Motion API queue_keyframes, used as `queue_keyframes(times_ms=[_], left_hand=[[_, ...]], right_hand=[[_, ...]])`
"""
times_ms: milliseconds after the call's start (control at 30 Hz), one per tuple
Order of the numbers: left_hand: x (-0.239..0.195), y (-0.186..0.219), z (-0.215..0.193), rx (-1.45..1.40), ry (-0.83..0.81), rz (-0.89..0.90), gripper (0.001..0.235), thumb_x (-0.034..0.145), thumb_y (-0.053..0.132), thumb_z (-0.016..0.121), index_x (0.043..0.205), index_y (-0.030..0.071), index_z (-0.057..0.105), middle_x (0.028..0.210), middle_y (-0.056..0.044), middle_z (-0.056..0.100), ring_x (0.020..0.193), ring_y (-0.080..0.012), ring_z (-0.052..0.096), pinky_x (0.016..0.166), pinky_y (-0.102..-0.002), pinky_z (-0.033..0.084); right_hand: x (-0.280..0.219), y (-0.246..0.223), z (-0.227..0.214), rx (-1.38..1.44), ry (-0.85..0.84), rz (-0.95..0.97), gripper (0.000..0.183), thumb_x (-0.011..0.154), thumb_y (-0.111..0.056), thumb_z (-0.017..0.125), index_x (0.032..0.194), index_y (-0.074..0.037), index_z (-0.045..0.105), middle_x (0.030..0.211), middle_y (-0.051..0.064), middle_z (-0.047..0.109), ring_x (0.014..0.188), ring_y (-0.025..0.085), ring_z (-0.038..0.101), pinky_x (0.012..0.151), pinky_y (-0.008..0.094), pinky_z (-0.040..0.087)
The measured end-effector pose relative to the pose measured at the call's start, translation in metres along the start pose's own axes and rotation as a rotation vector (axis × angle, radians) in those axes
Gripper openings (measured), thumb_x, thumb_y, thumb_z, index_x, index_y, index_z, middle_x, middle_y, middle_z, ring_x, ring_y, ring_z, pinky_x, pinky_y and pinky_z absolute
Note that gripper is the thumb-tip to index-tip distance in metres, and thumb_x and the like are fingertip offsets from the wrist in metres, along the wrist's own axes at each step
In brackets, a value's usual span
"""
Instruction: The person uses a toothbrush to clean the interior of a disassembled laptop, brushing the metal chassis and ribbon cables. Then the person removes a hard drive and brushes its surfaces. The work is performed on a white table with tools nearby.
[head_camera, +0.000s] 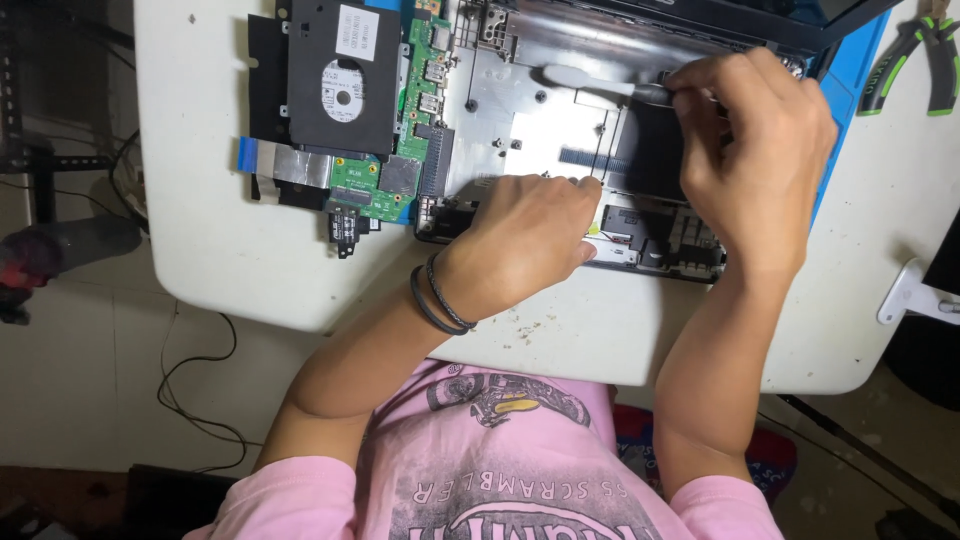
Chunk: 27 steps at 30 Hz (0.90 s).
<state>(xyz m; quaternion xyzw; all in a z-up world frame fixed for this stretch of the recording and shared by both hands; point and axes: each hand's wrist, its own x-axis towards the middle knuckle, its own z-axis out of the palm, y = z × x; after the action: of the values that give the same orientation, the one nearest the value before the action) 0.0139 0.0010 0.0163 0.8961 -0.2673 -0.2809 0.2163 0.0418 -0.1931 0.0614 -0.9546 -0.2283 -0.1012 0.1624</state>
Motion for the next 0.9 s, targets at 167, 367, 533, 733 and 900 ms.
queue_keyframes(times_ms=[167,367,533,733,900], left_hand=[[0.001,0.0,0.004,0.026,0.027,-0.007,0.037,0.091,0.042,0.076,0.106,0.012,0.06,0.09,-0.011,0.074,0.083,-0.0402,0.073,0.064,-0.051,0.053],[0.0,-0.001,0.001,0.009,0.033,0.006,0.035,0.091,0.04,0.077,0.102,0.011,0.059,0.087,-0.011,0.073,0.078,-0.0393,0.073,0.06,-0.051,0.052],[0.001,0.001,-0.001,0.034,-0.006,-0.03,0.037,0.092,0.042,0.076,0.103,0.011,0.058,0.084,-0.012,0.074,0.079,-0.0425,0.072,0.06,-0.051,0.051],[-0.003,0.001,-0.009,-0.013,-0.039,-0.007,0.033,0.095,0.037,0.073,0.101,0.009,0.057,0.083,-0.01,0.071,0.073,-0.0372,0.071,0.06,-0.05,0.051],[-0.002,0.0,-0.003,0.03,0.015,-0.012,0.038,0.092,0.041,0.076,0.102,0.01,0.057,0.081,-0.012,0.074,0.077,-0.0442,0.072,0.061,-0.053,0.051]], right_hand=[[0.011,-0.018,0.007,-0.021,-0.024,-0.042,0.012,0.108,0.004,0.068,0.111,-0.007,0.071,0.098,0.007,0.062,0.082,0.03,0.057,0.075,0.04,0.036],[0.007,-0.007,0.003,-0.023,0.046,0.059,0.013,0.108,0.005,0.071,0.109,-0.008,0.07,0.098,0.005,0.064,0.075,0.025,0.056,0.076,0.04,0.036],[0.02,-0.021,0.016,0.033,0.148,0.09,0.011,0.106,0.005,0.07,0.109,-0.005,0.068,0.098,0.008,0.066,0.078,0.028,0.061,0.065,0.04,0.041],[0.016,-0.01,0.015,-0.122,0.136,0.189,0.005,0.107,-0.005,0.069,0.109,-0.01,0.068,0.094,0.005,0.063,0.075,0.031,0.058,0.063,0.042,0.039],[0.029,-0.024,0.02,-0.035,0.06,0.084,0.02,0.102,0.0,0.065,0.118,-0.01,0.072,0.096,0.011,0.059,0.082,0.038,0.061,0.062,0.047,0.04]])
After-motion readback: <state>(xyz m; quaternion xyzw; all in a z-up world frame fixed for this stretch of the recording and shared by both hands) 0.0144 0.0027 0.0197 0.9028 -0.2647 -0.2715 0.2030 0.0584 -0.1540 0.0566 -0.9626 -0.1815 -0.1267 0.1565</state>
